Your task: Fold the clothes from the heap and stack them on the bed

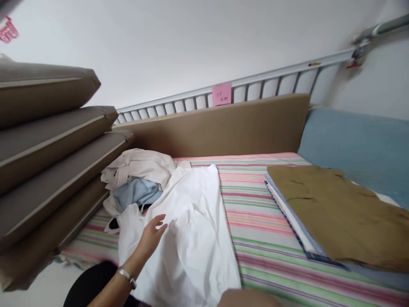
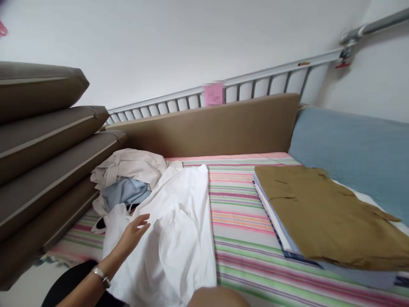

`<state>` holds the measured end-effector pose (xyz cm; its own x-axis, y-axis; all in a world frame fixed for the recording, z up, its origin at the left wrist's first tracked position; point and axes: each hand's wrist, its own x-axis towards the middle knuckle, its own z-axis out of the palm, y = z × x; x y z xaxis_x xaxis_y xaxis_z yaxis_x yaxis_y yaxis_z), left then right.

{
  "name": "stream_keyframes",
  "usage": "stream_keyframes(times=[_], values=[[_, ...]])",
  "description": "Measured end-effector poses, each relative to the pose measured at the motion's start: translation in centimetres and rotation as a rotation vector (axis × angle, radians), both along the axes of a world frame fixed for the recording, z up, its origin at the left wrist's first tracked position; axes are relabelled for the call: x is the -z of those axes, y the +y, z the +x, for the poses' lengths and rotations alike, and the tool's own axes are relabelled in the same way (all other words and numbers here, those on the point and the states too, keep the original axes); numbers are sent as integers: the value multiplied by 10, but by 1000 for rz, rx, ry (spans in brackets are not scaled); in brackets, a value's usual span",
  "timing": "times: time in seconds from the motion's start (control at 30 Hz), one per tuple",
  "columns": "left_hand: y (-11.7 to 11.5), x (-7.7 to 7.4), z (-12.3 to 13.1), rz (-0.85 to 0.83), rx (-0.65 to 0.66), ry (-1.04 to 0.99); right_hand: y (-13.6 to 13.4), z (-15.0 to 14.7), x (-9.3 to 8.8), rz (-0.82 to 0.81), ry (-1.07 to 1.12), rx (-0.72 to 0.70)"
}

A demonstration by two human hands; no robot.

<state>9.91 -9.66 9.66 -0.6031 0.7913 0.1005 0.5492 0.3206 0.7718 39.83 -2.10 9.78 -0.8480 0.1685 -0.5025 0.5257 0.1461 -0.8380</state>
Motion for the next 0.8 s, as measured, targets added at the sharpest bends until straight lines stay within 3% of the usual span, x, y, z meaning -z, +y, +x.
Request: stream_keyframes(times=[0.1, 0.2, 0.27, 0.37, 0.47, 0.6, 0.73, 0.8], values=[[2, 8, 11, -35, -46, -47, 13, -10, -5, 134, 155, 201], [20, 17, 14, -76, -136, -92, 27, -21, 11, 619, 364, 541], [32, 23, 14, -74, -150, -116, 32, -24, 33, 925, 322, 562], [42, 23, 15, -22, -115, -144, 31, -24, 64, 1153, 181, 456], [42, 13, 18, 105, -74, -124, 27, -23, 75, 1262, 121, 400], [40, 0, 18, 219, -44, -97, 13, -18, 83, 1324, 66, 445], [40, 8, 13, 218, -26, -104, -18, 12, 116, 1276, 171, 519], [38, 17, 9, 197, -16, -113, -39, 35, 130, 1178, 232, 653]])
